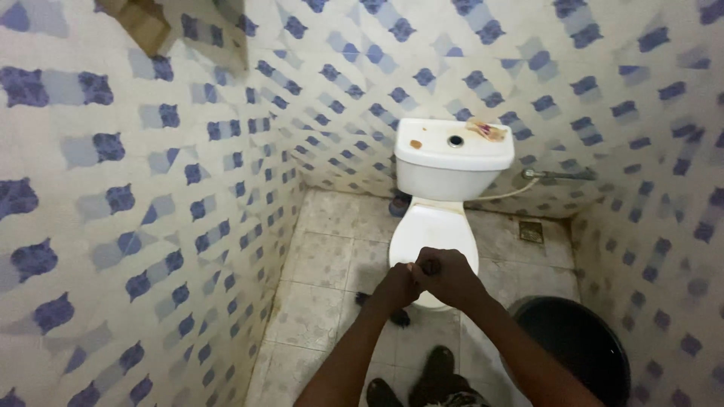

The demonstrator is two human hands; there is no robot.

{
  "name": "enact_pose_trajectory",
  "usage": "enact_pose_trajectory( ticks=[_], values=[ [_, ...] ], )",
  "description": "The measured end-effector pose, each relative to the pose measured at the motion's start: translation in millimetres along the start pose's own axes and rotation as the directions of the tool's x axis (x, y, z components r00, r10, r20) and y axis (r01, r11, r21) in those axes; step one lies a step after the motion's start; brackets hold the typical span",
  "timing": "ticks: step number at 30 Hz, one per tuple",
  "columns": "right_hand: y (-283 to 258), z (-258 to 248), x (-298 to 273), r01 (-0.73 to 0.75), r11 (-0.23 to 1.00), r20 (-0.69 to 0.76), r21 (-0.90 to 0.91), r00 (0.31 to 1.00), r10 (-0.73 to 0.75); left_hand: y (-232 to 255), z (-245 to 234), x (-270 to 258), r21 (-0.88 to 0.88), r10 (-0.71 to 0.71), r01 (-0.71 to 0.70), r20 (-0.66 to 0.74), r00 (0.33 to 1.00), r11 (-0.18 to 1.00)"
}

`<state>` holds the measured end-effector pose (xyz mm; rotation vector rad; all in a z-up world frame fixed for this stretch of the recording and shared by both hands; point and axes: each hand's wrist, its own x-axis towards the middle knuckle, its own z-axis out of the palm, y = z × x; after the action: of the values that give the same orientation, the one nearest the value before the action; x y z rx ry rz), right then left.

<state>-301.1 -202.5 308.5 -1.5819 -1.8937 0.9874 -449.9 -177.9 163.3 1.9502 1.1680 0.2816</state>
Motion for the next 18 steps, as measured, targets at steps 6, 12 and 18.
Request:
enact_pose_trajectory(
  ticks=[6, 12, 18],
  values=[
    [1.1, 15.4, 54.5, 0.163, 0.98, -0.116, 0.117, 0.982, -0.149, -64.4, -15.0, 41.8, 0.032, 0.075, -0.07, -0.218, 0.973, 0.997],
    [-0.3, 14.5, 107.8, -0.251, 0.9, 0.051, -0.356, 0.957, 0.287, -39.4, -76.3, 75.0, -0.281, -0.218, 0.159, -0.193, 0.957, 0.947],
    [35.6, 35.1, 141.8, -0.123, 0.988, -0.169, 0.094, 0.976, 0.137, -123.9, -57.7, 138.7, 0.053, 0.237, -0.232, -0.307, 0.921, 0.971]
  ],
)
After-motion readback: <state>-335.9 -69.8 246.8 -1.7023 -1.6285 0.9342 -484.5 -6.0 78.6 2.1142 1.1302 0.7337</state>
